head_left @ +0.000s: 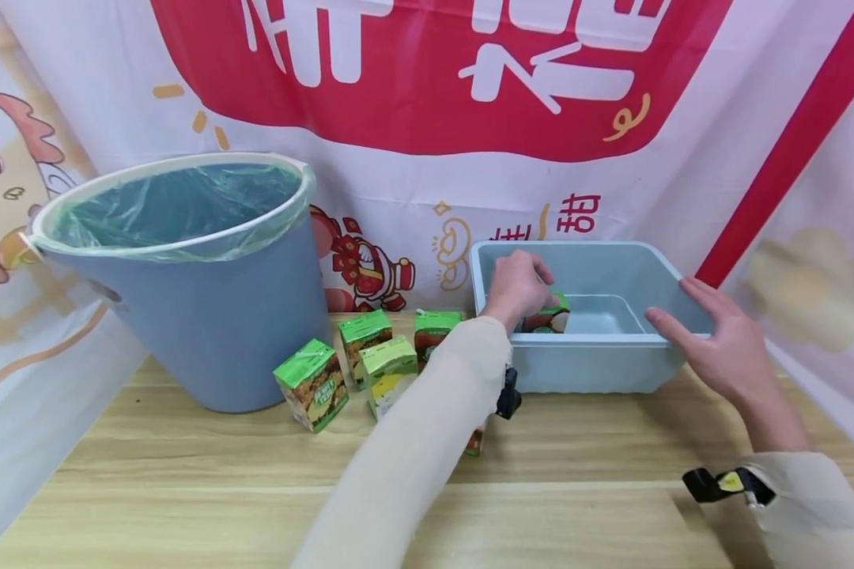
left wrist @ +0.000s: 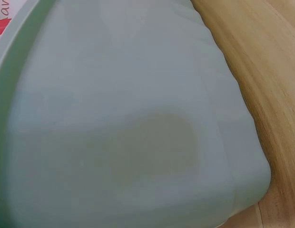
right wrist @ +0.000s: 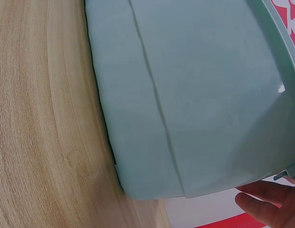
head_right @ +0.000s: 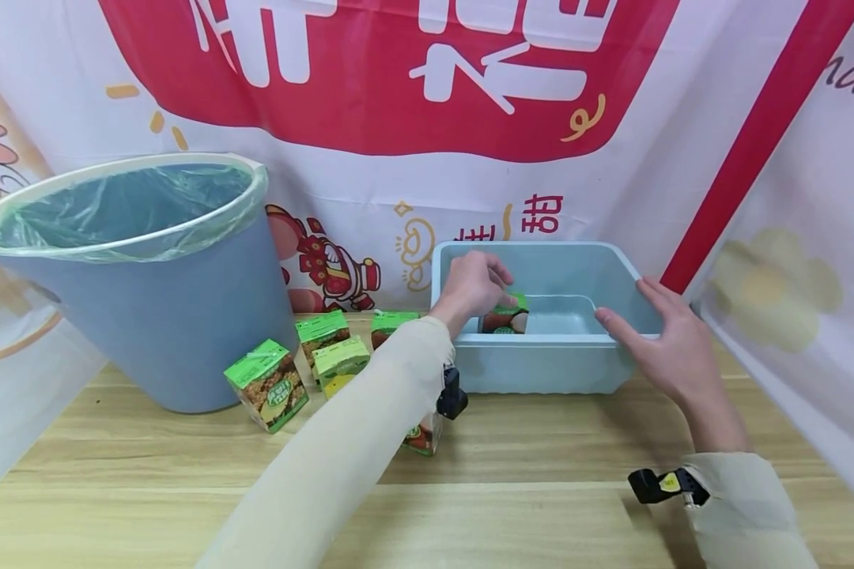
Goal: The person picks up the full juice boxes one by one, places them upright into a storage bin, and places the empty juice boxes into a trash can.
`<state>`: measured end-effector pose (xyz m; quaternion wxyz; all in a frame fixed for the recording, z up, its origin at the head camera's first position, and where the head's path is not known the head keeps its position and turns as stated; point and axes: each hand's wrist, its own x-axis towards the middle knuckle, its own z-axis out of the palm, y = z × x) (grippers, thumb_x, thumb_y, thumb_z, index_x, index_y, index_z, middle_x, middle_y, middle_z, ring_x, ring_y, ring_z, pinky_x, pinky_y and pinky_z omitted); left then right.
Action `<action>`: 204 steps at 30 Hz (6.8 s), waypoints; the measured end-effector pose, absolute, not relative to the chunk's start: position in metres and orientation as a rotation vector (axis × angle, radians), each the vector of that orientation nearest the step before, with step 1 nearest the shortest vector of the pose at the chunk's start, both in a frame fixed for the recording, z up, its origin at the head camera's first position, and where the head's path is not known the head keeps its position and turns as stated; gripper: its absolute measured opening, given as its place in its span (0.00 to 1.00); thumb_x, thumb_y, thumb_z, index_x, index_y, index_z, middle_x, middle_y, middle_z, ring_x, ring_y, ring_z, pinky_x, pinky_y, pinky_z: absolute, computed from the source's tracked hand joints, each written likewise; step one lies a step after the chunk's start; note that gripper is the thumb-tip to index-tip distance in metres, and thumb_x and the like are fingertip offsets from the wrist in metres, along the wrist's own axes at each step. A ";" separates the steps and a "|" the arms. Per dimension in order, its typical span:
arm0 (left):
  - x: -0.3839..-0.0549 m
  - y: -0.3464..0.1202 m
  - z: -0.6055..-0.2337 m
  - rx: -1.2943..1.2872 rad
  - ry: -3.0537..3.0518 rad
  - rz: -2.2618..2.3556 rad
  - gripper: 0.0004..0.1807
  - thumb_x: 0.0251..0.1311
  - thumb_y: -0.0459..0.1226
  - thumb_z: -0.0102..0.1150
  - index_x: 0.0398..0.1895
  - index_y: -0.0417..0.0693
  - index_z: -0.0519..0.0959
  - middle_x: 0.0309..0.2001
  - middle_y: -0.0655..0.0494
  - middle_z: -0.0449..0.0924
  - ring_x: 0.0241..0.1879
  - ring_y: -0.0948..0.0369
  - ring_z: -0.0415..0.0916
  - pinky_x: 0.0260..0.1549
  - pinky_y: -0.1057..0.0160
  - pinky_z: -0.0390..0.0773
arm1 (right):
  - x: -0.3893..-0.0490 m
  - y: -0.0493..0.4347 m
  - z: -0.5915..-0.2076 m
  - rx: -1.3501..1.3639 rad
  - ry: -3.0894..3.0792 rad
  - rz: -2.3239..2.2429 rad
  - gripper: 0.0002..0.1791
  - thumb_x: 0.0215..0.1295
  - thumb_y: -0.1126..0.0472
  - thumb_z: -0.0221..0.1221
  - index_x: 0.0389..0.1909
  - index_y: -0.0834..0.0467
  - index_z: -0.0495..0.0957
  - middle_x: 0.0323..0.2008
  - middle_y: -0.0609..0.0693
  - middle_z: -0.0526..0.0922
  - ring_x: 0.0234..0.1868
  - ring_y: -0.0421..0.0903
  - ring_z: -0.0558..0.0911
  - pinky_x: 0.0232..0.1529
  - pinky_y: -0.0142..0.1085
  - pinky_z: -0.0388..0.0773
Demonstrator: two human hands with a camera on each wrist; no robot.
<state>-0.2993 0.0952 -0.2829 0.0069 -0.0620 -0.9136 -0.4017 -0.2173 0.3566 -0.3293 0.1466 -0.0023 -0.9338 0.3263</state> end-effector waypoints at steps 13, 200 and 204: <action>-0.292 0.089 -0.276 -0.193 -2.681 -1.559 0.09 0.61 0.36 0.76 0.40 0.61 0.89 0.41 0.63 0.90 0.45 0.63 0.85 0.48 0.62 0.82 | -0.215 0.358 -0.330 -0.018 -2.699 0.943 0.48 0.74 0.35 0.56 0.86 0.51 0.51 0.86 0.62 0.51 0.83 0.74 0.50 0.66 0.82 0.56; -0.318 0.061 -0.280 -0.228 -2.523 -1.425 0.17 0.60 0.33 0.76 0.52 0.57 0.90 0.60 0.60 0.87 0.63 0.60 0.79 0.65 0.58 0.77 | -0.218 0.359 -0.333 -0.015 -2.702 0.966 0.46 0.75 0.36 0.54 0.86 0.50 0.50 0.86 0.63 0.49 0.83 0.75 0.49 0.65 0.83 0.57; -0.321 0.059 -0.283 -0.317 -2.614 -1.276 0.16 0.61 0.35 0.76 0.52 0.58 0.90 0.59 0.60 0.87 0.61 0.62 0.79 0.62 0.59 0.78 | -0.219 0.360 -0.333 -0.013 -2.698 0.974 0.46 0.75 0.36 0.54 0.86 0.50 0.50 0.86 0.63 0.49 0.83 0.76 0.49 0.65 0.83 0.57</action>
